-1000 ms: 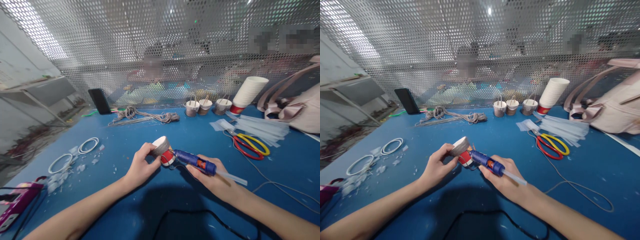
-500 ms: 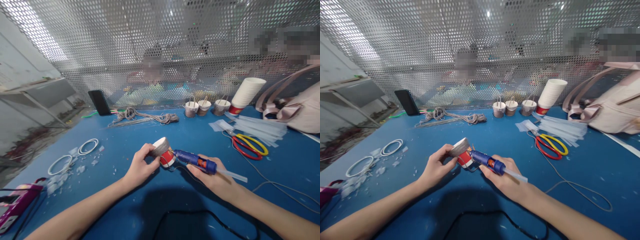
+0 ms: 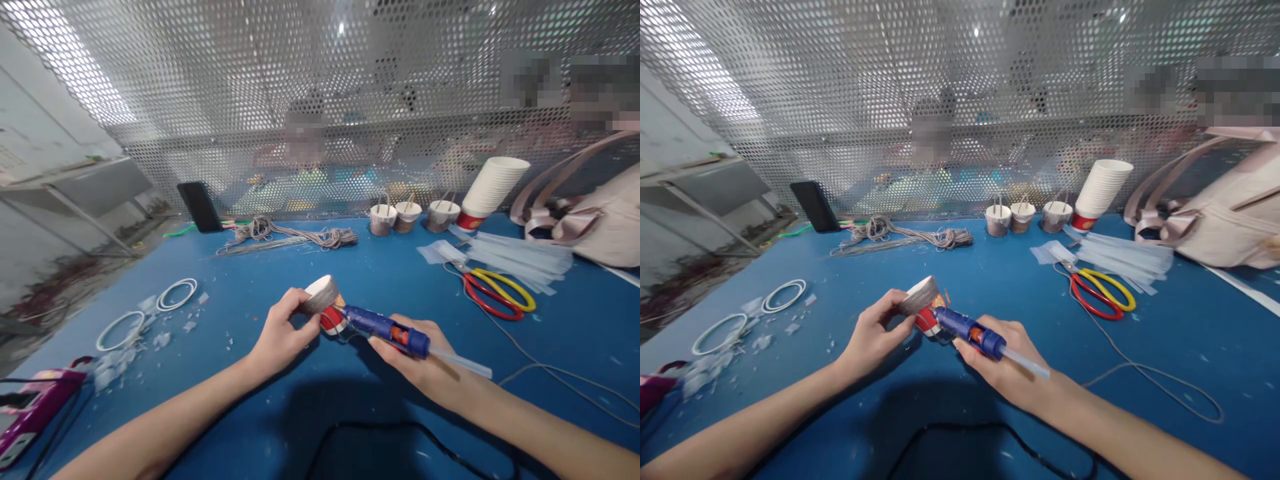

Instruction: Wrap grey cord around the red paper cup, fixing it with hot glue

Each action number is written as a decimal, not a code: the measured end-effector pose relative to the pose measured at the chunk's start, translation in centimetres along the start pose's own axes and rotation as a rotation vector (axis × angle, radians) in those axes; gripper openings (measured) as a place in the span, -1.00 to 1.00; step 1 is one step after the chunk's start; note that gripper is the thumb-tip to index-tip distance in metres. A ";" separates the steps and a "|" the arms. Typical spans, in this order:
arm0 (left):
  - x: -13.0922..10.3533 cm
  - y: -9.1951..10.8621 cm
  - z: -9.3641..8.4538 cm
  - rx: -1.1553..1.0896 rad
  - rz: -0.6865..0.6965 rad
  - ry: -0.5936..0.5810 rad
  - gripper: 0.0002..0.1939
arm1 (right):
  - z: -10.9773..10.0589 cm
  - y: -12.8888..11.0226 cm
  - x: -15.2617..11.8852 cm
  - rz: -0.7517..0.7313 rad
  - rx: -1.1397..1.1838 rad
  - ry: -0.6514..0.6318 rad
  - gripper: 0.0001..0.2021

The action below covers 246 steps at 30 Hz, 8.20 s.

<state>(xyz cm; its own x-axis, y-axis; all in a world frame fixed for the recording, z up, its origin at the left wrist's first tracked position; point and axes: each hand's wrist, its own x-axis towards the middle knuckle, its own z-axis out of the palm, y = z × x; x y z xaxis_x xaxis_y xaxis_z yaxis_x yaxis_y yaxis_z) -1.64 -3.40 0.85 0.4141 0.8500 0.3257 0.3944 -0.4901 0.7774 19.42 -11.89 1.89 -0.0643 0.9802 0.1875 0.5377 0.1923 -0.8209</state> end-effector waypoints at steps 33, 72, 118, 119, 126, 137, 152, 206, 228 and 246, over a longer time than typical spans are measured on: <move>1.5 -0.4 -0.2 0.112 0.053 0.124 -0.93 | -2.3 7.4 7.9 0.228 -0.267 0.184 -0.63; 4.4 -0.3 0.5 0.364 0.151 0.026 -0.96 | 3.4 1.8 7.2 -0.067 0.216 0.104 -0.88; 1.4 1.4 0.6 0.049 0.049 -0.014 -0.94 | 3.6 0.4 4.8 -0.197 0.108 0.190 -0.90; 1.4 1.4 0.6 0.046 0.053 -0.015 -0.95 | 3.6 0.4 4.8 -0.193 0.118 0.183 -0.90; 1.4 1.3 0.7 0.052 0.076 -0.008 -0.85 | 3.6 0.6 4.7 -0.177 0.143 0.161 -0.88; 1.5 1.5 0.4 0.050 0.024 -0.002 -0.86 | 3.2 0.7 5.0 -0.333 0.037 0.215 -0.93; 1.5 1.4 0.5 0.030 0.020 -0.033 -0.85 | 3.6 1.2 4.9 -0.319 0.018 0.238 -0.90; 1.7 -0.4 0.5 -0.067 -0.014 -0.015 -0.85 | -2.2 5.4 6.1 0.144 -0.064 0.230 -0.78; 1.3 -0.3 0.9 0.137 0.200 0.065 -0.84 | -0.1 0.5 -0.8 -0.065 -0.114 0.094 -0.77; 1.5 -1.0 1.0 0.155 0.296 0.075 -0.86 | 0.1 0.7 -0.9 -0.144 -0.245 0.142 -0.79</move>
<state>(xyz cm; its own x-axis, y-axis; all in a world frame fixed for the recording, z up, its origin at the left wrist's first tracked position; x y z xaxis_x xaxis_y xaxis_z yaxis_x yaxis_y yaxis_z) -0.64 -1.87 0.03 0.4701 0.6752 0.5684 0.3882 -0.7365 0.5539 19.80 -12.59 1.13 -0.0461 0.9239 0.3799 0.7193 0.2946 -0.6291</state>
